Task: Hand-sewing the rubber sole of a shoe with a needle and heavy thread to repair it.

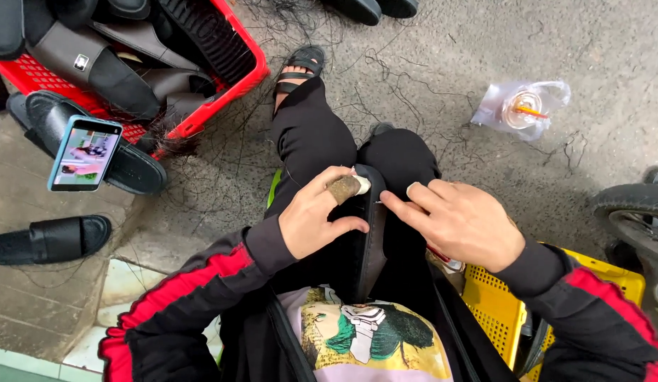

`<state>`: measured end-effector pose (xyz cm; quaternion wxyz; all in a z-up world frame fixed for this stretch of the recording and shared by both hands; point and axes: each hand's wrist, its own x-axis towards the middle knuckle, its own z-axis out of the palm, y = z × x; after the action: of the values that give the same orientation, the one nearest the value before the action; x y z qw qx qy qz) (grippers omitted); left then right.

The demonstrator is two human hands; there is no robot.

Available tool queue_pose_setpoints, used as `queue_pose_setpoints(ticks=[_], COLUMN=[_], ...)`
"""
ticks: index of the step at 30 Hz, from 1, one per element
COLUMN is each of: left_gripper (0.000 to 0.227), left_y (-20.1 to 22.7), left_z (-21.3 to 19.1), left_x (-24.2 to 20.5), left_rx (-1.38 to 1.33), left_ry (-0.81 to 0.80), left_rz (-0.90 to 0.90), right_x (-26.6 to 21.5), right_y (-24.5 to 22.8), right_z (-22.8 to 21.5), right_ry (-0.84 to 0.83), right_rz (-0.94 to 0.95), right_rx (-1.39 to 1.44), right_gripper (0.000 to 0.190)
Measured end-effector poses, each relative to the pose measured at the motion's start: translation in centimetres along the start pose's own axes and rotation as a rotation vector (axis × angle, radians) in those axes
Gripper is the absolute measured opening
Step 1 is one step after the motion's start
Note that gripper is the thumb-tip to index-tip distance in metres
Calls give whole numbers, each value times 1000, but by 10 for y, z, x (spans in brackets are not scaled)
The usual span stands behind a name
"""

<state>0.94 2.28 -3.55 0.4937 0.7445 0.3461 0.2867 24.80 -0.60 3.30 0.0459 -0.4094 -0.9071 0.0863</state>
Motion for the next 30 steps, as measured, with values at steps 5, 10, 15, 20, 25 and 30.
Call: queue_pose_setpoints(ticks=[5,10,15,20,25,30], left_gripper=[55,56,36,12,29,27], left_y=[-9,-8,16,44,-6,11], left_z=[3,3,-10,-25,16,9], left_x=[-1,-3,-7,-5,-18,-1], left_rx=[-72,-10,192,-1003,-539,-432], left_ry=[76,128,120,-41,23,8], left_rz=[17,84,61,-339,-417,-430], right_x=[15,0,16,11,-1,-6], right_y=[1,-4,-4,2,0,11], right_z=[10,57,21,26,34,-1], right_ry=[8,40,25,104,170,-27], right_rz=[-121,-95,63,108,151,152], right_rx=[-22,119,176,402,416,297], right_gripper=[29,26,16,26,30,31])
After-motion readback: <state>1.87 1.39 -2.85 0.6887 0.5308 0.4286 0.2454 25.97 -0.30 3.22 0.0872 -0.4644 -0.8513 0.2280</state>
